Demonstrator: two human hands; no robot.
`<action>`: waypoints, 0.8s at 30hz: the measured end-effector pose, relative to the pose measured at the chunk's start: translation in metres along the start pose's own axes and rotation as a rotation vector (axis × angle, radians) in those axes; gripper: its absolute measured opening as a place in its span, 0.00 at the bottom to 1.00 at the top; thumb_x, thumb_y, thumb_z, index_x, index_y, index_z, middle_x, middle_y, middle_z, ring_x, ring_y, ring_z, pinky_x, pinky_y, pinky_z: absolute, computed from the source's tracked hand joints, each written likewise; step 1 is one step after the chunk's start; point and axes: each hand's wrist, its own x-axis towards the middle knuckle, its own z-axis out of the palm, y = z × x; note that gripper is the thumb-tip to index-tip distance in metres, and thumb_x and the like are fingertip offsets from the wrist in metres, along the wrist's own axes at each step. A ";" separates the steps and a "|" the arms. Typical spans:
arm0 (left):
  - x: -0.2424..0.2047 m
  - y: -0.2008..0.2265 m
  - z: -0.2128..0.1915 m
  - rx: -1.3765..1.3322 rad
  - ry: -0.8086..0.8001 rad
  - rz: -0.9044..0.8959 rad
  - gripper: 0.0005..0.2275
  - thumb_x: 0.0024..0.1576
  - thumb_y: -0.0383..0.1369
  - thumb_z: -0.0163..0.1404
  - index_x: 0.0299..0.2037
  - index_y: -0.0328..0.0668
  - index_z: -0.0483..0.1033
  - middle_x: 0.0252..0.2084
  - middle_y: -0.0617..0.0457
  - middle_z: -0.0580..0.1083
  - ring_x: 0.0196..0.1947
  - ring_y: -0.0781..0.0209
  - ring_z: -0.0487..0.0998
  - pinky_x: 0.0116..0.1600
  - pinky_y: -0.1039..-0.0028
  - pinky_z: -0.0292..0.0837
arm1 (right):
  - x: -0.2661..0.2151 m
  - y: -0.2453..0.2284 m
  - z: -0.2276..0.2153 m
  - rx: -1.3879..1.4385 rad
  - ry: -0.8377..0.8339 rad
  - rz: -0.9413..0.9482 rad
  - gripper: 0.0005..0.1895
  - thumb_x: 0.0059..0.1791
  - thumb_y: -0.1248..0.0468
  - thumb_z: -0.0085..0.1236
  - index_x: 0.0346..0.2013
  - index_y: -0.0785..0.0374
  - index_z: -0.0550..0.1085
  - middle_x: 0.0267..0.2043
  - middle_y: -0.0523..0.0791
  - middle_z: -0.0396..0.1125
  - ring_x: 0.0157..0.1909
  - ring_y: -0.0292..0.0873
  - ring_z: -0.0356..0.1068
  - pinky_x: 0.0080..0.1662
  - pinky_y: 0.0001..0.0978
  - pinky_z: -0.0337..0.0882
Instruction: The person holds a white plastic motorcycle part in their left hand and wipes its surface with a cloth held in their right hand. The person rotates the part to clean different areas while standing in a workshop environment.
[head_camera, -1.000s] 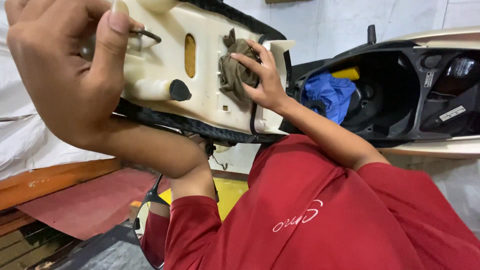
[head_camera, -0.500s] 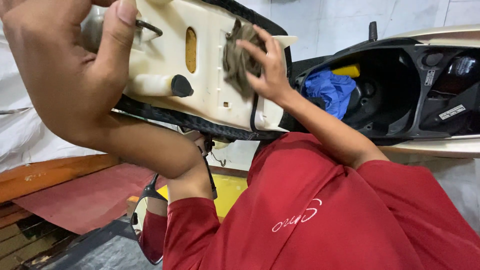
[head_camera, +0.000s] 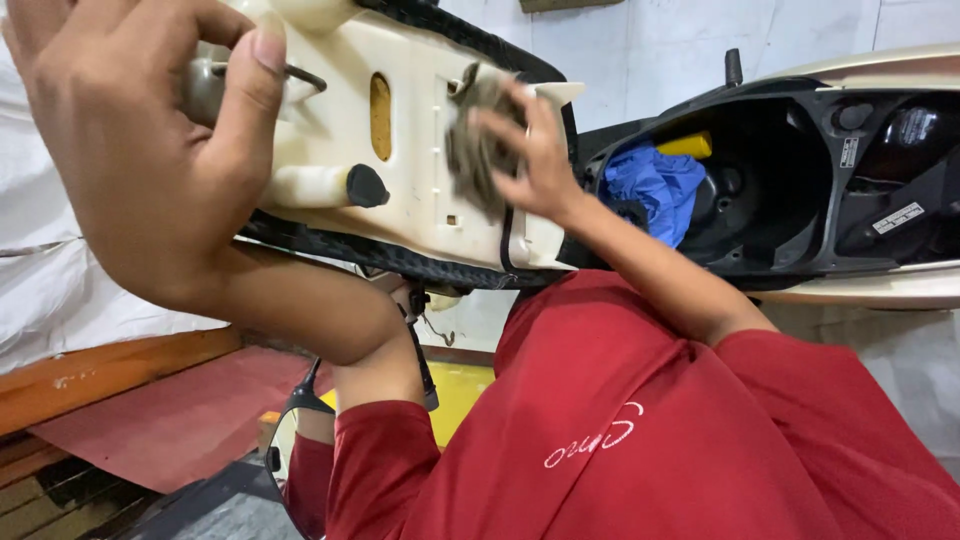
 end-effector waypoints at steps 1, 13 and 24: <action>0.000 -0.002 0.001 0.004 0.002 -0.001 0.04 0.69 0.28 0.50 0.42 0.35 0.74 0.41 0.48 0.73 0.42 0.50 0.69 0.57 0.64 0.62 | -0.009 -0.008 -0.003 0.001 0.000 -0.004 0.32 0.48 0.55 0.68 0.67 0.41 0.70 0.75 0.54 0.53 0.72 0.58 0.57 0.71 0.56 0.61; -0.003 -0.005 0.010 -0.148 -0.004 -0.089 0.06 0.70 0.28 0.47 0.43 0.33 0.74 0.41 0.48 0.74 0.41 0.51 0.70 0.49 0.64 0.61 | -0.003 -0.008 -0.004 -0.058 -0.015 -0.012 0.34 0.47 0.57 0.68 0.69 0.43 0.70 0.77 0.55 0.52 0.73 0.58 0.58 0.72 0.57 0.61; -0.001 -0.006 0.013 -0.073 0.011 -0.023 0.05 0.68 0.26 0.47 0.44 0.36 0.76 0.43 0.49 0.75 0.43 0.48 0.70 0.59 0.63 0.60 | 0.023 0.006 -0.011 -0.078 -0.057 0.024 0.35 0.49 0.60 0.63 0.71 0.42 0.68 0.78 0.56 0.49 0.76 0.59 0.55 0.74 0.58 0.59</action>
